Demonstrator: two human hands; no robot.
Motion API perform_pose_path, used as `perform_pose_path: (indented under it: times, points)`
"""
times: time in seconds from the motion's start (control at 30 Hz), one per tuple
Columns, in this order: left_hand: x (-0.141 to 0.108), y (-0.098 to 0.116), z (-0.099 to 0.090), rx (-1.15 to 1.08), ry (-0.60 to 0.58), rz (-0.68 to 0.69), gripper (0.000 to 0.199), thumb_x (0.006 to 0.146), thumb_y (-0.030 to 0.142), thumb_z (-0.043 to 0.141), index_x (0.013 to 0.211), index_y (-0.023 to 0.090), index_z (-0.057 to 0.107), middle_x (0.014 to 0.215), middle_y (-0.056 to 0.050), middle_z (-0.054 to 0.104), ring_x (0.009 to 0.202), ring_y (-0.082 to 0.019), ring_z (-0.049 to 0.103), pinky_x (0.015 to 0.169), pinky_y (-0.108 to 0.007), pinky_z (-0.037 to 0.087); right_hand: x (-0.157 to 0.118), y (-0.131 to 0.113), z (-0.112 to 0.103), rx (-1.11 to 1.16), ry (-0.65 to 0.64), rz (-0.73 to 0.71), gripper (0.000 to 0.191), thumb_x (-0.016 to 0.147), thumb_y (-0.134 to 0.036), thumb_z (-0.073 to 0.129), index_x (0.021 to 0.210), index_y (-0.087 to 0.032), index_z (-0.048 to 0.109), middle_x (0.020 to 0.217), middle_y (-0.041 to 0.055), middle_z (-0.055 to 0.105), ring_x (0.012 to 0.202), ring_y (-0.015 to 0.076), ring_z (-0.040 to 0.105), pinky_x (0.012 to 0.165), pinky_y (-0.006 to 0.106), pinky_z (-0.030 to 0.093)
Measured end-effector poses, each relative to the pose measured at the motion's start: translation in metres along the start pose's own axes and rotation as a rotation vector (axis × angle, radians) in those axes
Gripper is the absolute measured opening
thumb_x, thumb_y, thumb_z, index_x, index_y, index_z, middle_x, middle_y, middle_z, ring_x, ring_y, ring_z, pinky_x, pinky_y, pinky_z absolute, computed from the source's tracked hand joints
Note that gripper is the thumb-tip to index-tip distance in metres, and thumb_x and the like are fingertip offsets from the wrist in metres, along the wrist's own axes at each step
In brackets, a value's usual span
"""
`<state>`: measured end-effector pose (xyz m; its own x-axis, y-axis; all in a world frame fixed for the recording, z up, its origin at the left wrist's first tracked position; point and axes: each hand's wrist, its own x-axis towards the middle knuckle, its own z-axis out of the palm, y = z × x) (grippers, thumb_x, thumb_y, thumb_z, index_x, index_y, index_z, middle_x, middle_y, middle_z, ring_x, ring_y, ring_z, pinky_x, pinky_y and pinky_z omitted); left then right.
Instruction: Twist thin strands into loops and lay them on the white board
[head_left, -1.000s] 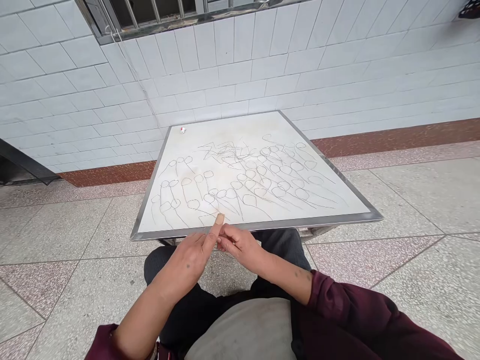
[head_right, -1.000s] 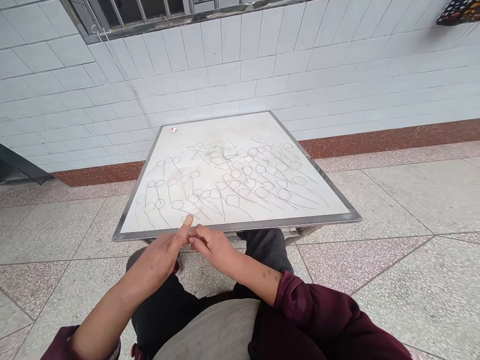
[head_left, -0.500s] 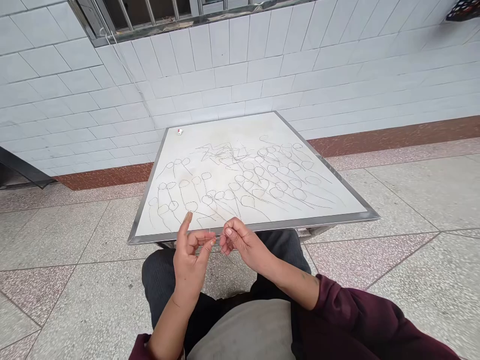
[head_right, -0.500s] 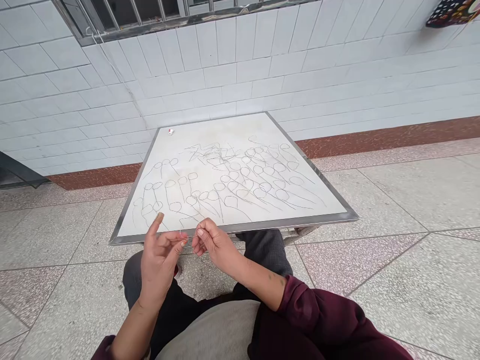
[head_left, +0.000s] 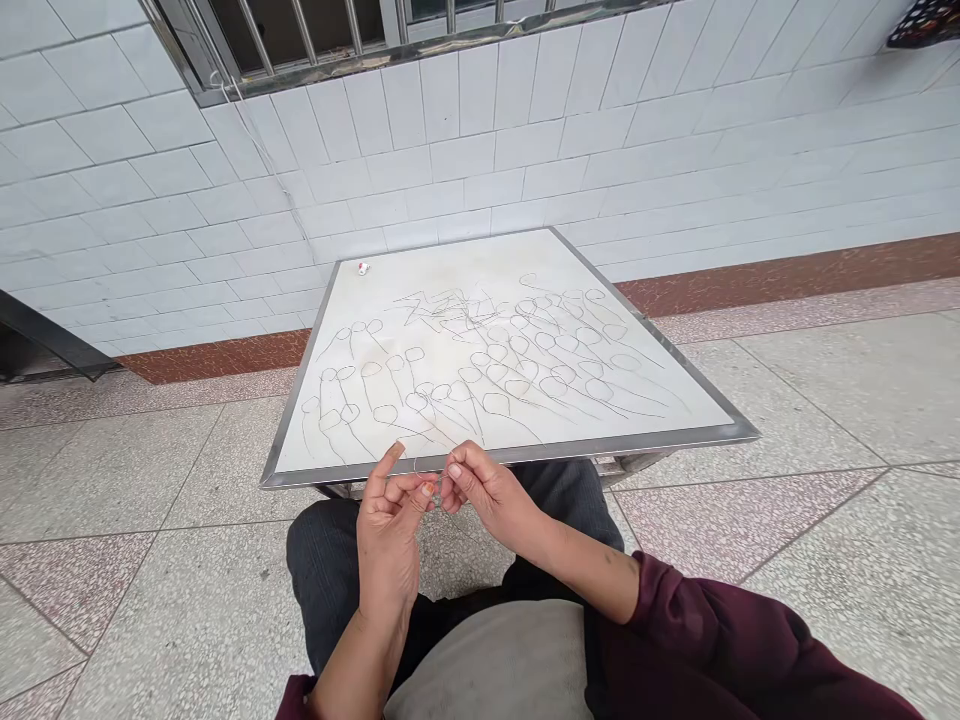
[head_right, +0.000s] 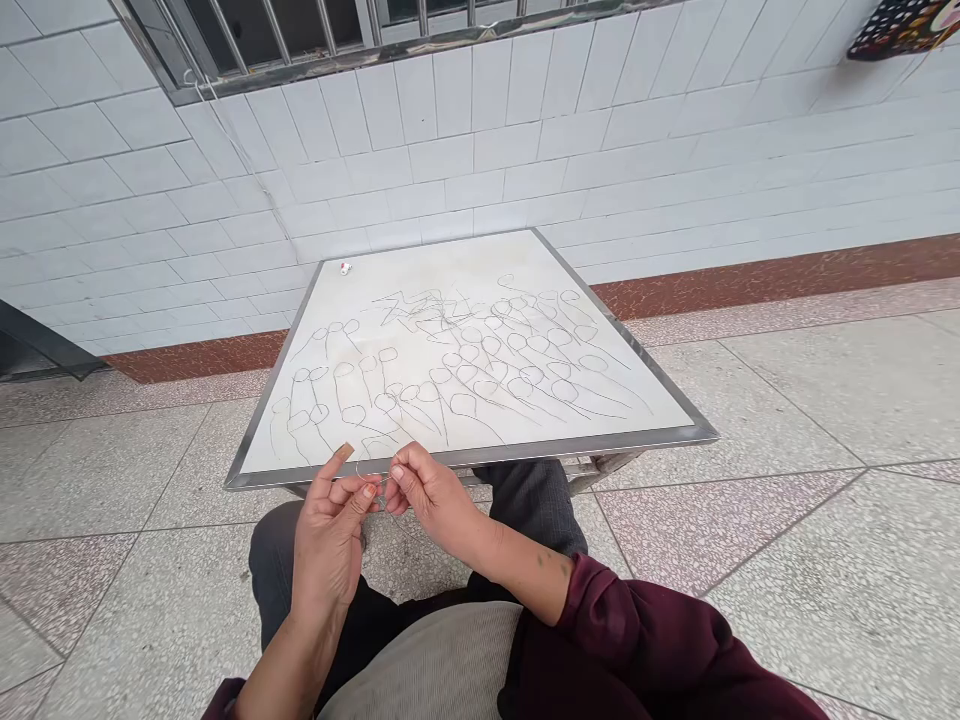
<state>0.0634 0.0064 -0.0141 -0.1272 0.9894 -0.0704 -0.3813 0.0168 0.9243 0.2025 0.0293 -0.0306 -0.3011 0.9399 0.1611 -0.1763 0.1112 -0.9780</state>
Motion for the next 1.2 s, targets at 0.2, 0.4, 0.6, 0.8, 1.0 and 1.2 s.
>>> perform_pose_path:
  times: [0.2, 0.4, 0.6, 0.8, 1.0, 1.2]
  points:
    - [0.0, -0.008, 0.002, -0.081, 0.052, -0.024, 0.055, 0.076, 0.023, 0.076, 0.126, 0.021, 0.055, 0.08, 0.0, 0.072, 0.082, -0.012, 0.065, 0.075, -0.023, 0.048, 0.001, -0.005, 0.005, 0.066, 0.022, 0.008, 0.033, 0.094, -0.054, 0.046, 0.086, -0.022, 0.046, 0.077, -0.0009, 0.058, 0.065, 0.0119, 0.058, 0.065, 0.03, 0.052]
    - [-0.002, -0.007, 0.003, 0.048, 0.093, 0.064, 0.055, 0.08, 0.025, 0.072, 0.131, 0.024, 0.051, 0.08, 0.001, 0.07, 0.085, -0.013, 0.065, 0.081, -0.027, 0.048, 0.002, -0.003, 0.003, 0.006, 0.029, 0.023, 0.031, 0.094, -0.052, 0.046, 0.089, -0.022, 0.048, 0.079, 0.0001, 0.057, 0.07, 0.0133, 0.057, 0.069, 0.031, 0.05]
    - [-0.005, -0.007, 0.0, 0.22, 0.015, 0.091, 0.058, 0.082, 0.026, 0.07, 0.134, 0.027, 0.047, 0.073, 0.005, 0.064, 0.078, -0.011, 0.06, 0.081, -0.024, 0.046, 0.011, -0.007, -0.005, -0.105, 0.065, 0.035, 0.025, 0.09, -0.044, 0.056, 0.101, -0.022, 0.055, 0.086, 0.0008, 0.056, 0.076, 0.0133, 0.052, 0.071, 0.029, 0.046]
    - [-0.007, -0.008, 0.0, 0.224, -0.099, 0.08, 0.058, 0.084, 0.026, 0.067, 0.137, 0.026, 0.043, 0.074, 0.005, 0.061, 0.076, -0.012, 0.058, 0.081, -0.025, 0.045, 0.015, -0.005, -0.004, -0.025, 0.02, 0.093, 0.021, 0.084, -0.041, 0.063, 0.084, -0.02, 0.061, 0.074, -0.0022, 0.056, 0.062, 0.0101, 0.047, 0.061, 0.026, 0.041]
    - [-0.007, -0.005, 0.001, 0.235, -0.104, 0.052, 0.058, 0.081, 0.025, 0.07, 0.134, 0.025, 0.047, 0.071, 0.005, 0.063, 0.075, -0.012, 0.06, 0.08, -0.025, 0.045, 0.011, 0.0, 0.0, 0.03, 0.101, 0.094, 0.024, 0.081, -0.044, 0.065, 0.08, -0.021, 0.062, 0.07, -0.0029, 0.056, 0.057, 0.0093, 0.046, 0.055, 0.024, 0.042]
    - [-0.008, -0.007, 0.0, 0.214, -0.12, 0.061, 0.052, 0.081, 0.024, 0.069, 0.129, 0.025, 0.052, 0.07, 0.005, 0.064, 0.073, -0.012, 0.061, 0.079, -0.026, 0.046, 0.009, 0.004, 0.006, 0.155, 0.126, 0.141, 0.025, 0.08, -0.044, 0.067, 0.078, -0.02, 0.06, 0.064, -0.005, 0.052, 0.051, 0.0077, 0.043, 0.044, 0.02, 0.035]
